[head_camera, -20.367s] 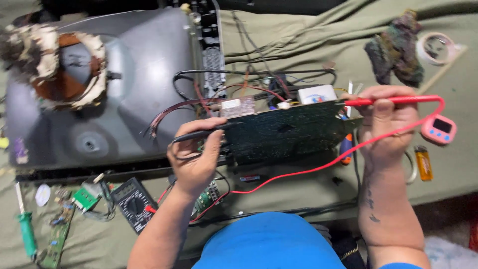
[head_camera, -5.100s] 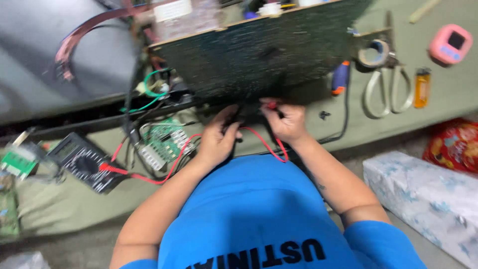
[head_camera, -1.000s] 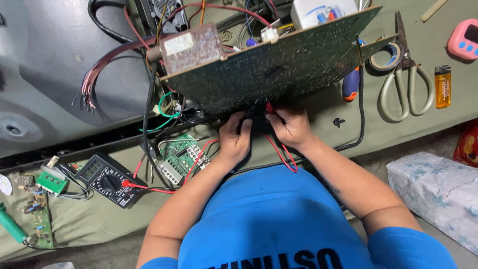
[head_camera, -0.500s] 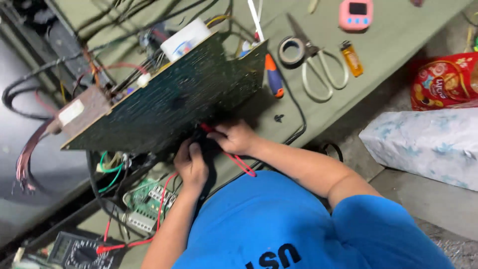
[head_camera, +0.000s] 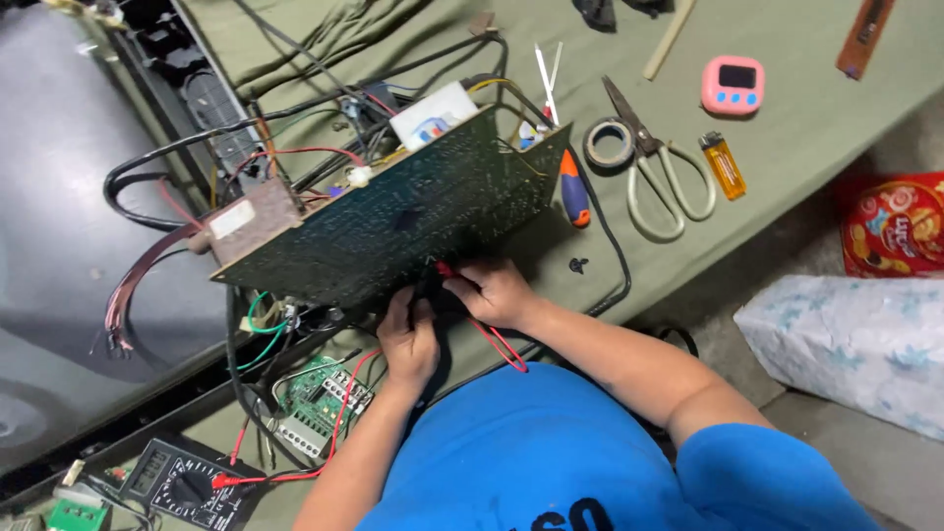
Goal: The person uses a multimeter to test a circuit board removed from a television. They hold the multimeter probes against various points on the board while checking the digital display for readings. The person also handles the circuit board and the multimeter throughout the process.
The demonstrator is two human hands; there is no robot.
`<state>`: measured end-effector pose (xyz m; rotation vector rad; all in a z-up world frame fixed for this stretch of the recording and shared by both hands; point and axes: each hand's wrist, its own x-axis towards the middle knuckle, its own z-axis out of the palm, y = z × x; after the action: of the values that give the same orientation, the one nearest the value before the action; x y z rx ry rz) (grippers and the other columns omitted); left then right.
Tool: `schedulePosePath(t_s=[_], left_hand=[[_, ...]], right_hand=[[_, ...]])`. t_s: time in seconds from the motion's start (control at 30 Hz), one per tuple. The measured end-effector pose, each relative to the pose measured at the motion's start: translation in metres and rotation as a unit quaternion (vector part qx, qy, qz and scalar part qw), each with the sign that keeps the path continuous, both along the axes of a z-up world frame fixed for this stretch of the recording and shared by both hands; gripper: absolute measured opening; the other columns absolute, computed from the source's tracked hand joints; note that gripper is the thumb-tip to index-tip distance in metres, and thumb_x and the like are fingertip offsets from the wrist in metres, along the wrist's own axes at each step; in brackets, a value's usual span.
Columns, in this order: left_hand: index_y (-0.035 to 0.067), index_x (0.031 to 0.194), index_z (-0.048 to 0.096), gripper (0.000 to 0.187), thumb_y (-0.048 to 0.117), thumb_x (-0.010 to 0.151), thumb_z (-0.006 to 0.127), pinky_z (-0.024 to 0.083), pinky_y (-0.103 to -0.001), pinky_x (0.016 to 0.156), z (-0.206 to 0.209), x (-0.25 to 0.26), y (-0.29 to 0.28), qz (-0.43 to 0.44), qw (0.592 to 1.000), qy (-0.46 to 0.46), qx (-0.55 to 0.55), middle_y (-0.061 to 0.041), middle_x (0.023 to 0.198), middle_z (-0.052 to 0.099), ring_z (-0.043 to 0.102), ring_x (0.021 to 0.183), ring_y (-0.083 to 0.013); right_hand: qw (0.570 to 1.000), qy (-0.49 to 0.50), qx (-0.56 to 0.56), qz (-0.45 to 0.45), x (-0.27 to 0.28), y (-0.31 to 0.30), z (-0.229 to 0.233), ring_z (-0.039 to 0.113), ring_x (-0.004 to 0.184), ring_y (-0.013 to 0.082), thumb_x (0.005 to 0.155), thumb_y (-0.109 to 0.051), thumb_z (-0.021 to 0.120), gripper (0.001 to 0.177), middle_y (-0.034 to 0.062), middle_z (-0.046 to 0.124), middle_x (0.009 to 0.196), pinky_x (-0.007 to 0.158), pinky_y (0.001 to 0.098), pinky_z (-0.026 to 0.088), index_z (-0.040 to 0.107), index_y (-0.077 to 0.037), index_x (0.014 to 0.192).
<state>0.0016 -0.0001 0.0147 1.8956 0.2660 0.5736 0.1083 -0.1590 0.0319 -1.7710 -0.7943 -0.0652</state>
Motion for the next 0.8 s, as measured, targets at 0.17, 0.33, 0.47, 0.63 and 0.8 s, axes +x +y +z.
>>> schedulePosePath(t_s=[0.17, 0.33, 0.47, 0.63, 0.8], left_hand=[[0.003, 0.110, 0.069, 0.015, 0.009, 0.097, 0.064, 0.058, -0.047, 0.073, -0.029, -0.005, -0.003, 0.007, 1.000, 0.010, -0.006, -0.022, 0.087, 0.072, 0.073, 0.086, -0.0414], [0.007, 0.108, 0.072, 0.014, 0.014, 0.098, 0.065, 0.058, -0.046, 0.070, -0.022, -0.008, -0.005, 0.021, 1.000, 0.013, 0.001, -0.019, 0.084, 0.072, 0.073, 0.083, -0.0422], [0.010, 0.104, 0.072, 0.014, 0.019, 0.101, 0.062, 0.059, -0.042, 0.067, -0.006, -0.003, -0.007, 0.011, 1.000, 0.002, -0.020, -0.015, 0.078, 0.070, 0.073, 0.079, -0.0394], [0.009, 0.106, 0.072, 0.015, 0.020, 0.101, 0.063, 0.059, -0.043, 0.067, -0.005, -0.004, -0.006, 0.001, 0.999, -0.009, -0.033, -0.016, 0.080, 0.071, 0.073, 0.082, -0.0405], [0.008, 0.107, 0.073, 0.015, 0.018, 0.101, 0.063, 0.060, -0.044, 0.068, 0.001, -0.003, -0.005, -0.016, 0.998, -0.010, -0.055, -0.018, 0.082, 0.072, 0.073, 0.084, -0.0416]], right_hand=[[0.996, -0.051, -0.071, -0.031, -0.007, -0.008, -0.034, 0.071, 0.065, 0.0353, 0.092, -0.019, 0.078, 0.022, 0.0136, 0.067, 0.063, 0.055, 0.0388, 0.057, 0.070, -0.009, 0.075], [0.997, -0.044, -0.061, 0.008, -0.003, -0.011, -0.032, 0.073, 0.071, 0.0330, 0.093, -0.016, 0.074, 0.012, 0.0079, 0.069, 0.070, 0.064, 0.0394, 0.059, 0.075, -0.012, 0.081], [0.997, -0.041, -0.068, -0.001, 0.000, -0.016, -0.035, 0.072, 0.076, 0.0364, 0.093, -0.011, 0.072, 0.007, 0.0108, 0.069, 0.075, 0.069, 0.0450, 0.059, 0.077, -0.010, 0.089], [0.997, -0.049, -0.066, 0.007, -0.001, -0.012, -0.027, 0.071, 0.074, 0.0367, 0.094, -0.007, 0.071, 0.009, 0.0105, 0.067, 0.074, 0.070, 0.0428, 0.059, 0.075, -0.007, 0.086], [0.996, -0.068, -0.058, 0.009, 0.001, -0.001, 0.000, 0.070, 0.075, 0.0419, 0.097, -0.009, 0.070, 0.013, 0.0174, 0.066, 0.074, 0.068, 0.0452, 0.057, 0.073, -0.002, 0.087]])
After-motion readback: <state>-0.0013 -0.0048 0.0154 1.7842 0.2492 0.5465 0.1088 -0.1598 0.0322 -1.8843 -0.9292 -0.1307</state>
